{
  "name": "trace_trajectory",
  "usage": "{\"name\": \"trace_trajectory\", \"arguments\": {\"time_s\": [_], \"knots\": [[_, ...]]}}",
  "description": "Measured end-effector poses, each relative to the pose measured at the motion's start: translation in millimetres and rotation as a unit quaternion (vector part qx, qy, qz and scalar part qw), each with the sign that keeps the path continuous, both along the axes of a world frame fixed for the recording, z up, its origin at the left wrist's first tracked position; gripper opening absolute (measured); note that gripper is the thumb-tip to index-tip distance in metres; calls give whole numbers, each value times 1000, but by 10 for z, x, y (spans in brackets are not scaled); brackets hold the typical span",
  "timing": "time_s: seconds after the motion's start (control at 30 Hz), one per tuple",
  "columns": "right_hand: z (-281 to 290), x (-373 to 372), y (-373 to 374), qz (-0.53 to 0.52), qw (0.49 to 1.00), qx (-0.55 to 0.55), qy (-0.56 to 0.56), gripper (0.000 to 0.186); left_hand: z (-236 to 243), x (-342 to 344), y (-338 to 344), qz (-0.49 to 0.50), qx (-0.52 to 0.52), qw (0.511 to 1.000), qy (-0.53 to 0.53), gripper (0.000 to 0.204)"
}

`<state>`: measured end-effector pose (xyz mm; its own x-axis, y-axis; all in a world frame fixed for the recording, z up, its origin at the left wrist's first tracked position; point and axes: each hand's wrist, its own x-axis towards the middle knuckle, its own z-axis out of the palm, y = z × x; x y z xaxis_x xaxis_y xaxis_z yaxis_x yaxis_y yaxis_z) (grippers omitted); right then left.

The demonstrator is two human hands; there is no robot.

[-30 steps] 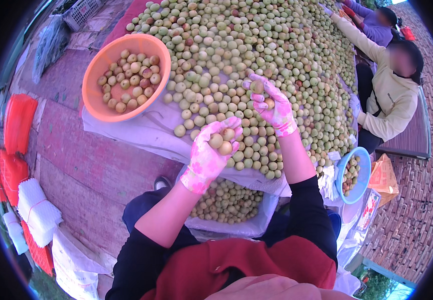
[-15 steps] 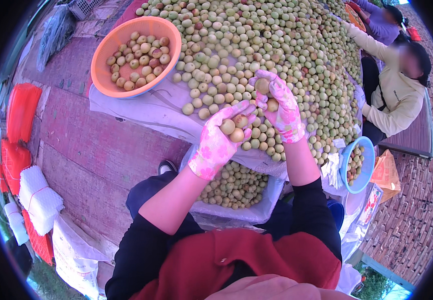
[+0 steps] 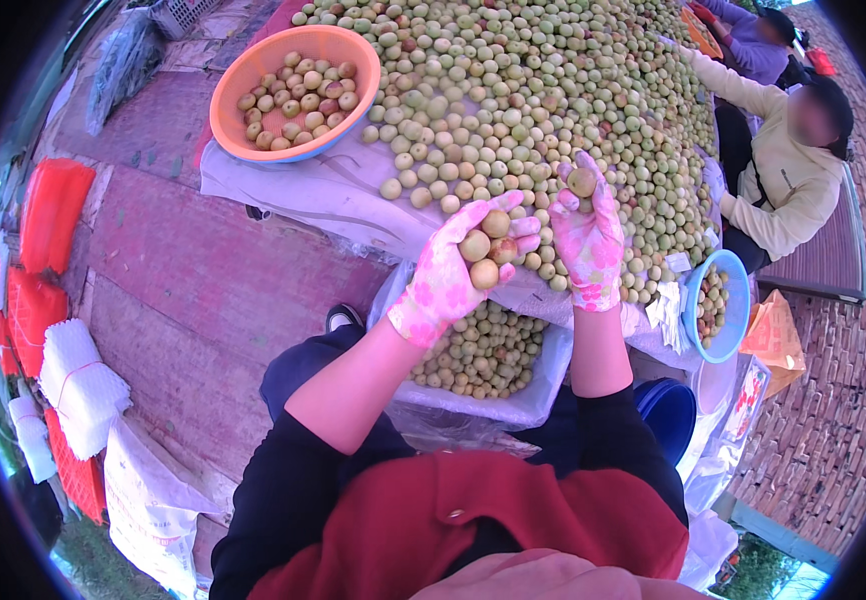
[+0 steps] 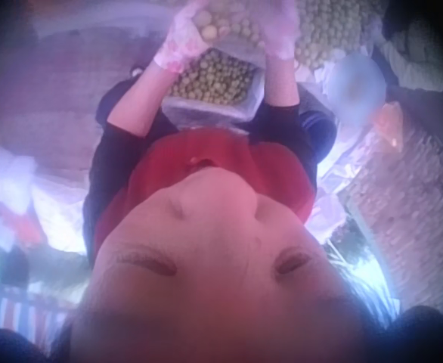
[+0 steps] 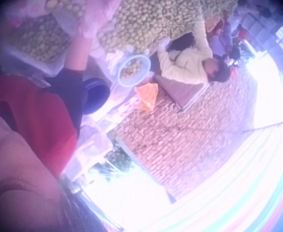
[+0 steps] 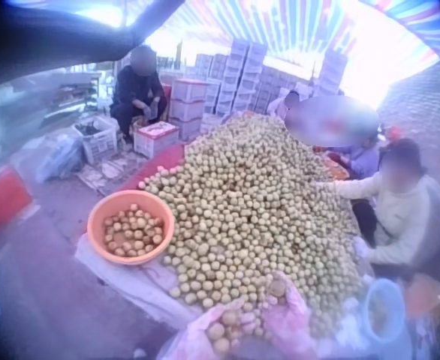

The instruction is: The person sorts small green fruits by hand from a large pile on a table into a white crate below. They repeatedly scoop fruits with both hands and drop them into the crate while another person works nearby.

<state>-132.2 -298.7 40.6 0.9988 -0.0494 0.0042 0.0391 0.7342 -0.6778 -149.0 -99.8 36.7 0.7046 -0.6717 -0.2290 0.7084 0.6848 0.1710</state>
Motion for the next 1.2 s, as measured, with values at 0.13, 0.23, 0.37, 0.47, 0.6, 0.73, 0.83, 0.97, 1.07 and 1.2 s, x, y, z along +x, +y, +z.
{"name": "trace_trajectory", "arguments": {"time_s": [0.13,0.23,0.37,0.47,0.6,0.73,0.83,0.97,1.07,1.2], "knots": [[-132,-632,-182,-39,990,103,83,47,-76,-86,90,9,31,999,-21,48],[-184,-1156,-320,-64,986,125,93,46,-226,18,193,63,-17,997,33,41],[-167,-1788,-604,-101,983,127,86,45,-463,353,504,216,19,965,146,33],[-134,-2101,-853,-164,974,116,108,49,-544,852,799,321,34,936,140,30],[-102,-2264,-1087,-185,973,109,89,46,-344,1599,1326,423,124,897,0,34],[-201,-2355,-1246,-187,975,90,77,46,-45,1671,1835,580,412,694,-113,37],[-492,-2475,-1439,-203,969,111,85,43,6,1227,1872,551,366,741,-113,36],[-1006,-2689,-1930,-291,902,249,200,35,-189,248,1516,346,303,887,-43,31],[-1033,-3106,-2447,-381,841,339,180,39,-293,-228,1072,195,273,941,-49,33],[-526,-3682,-2910,-557,663,495,-63,64,-329,-746,520,36,325,937,-126,36]]}}
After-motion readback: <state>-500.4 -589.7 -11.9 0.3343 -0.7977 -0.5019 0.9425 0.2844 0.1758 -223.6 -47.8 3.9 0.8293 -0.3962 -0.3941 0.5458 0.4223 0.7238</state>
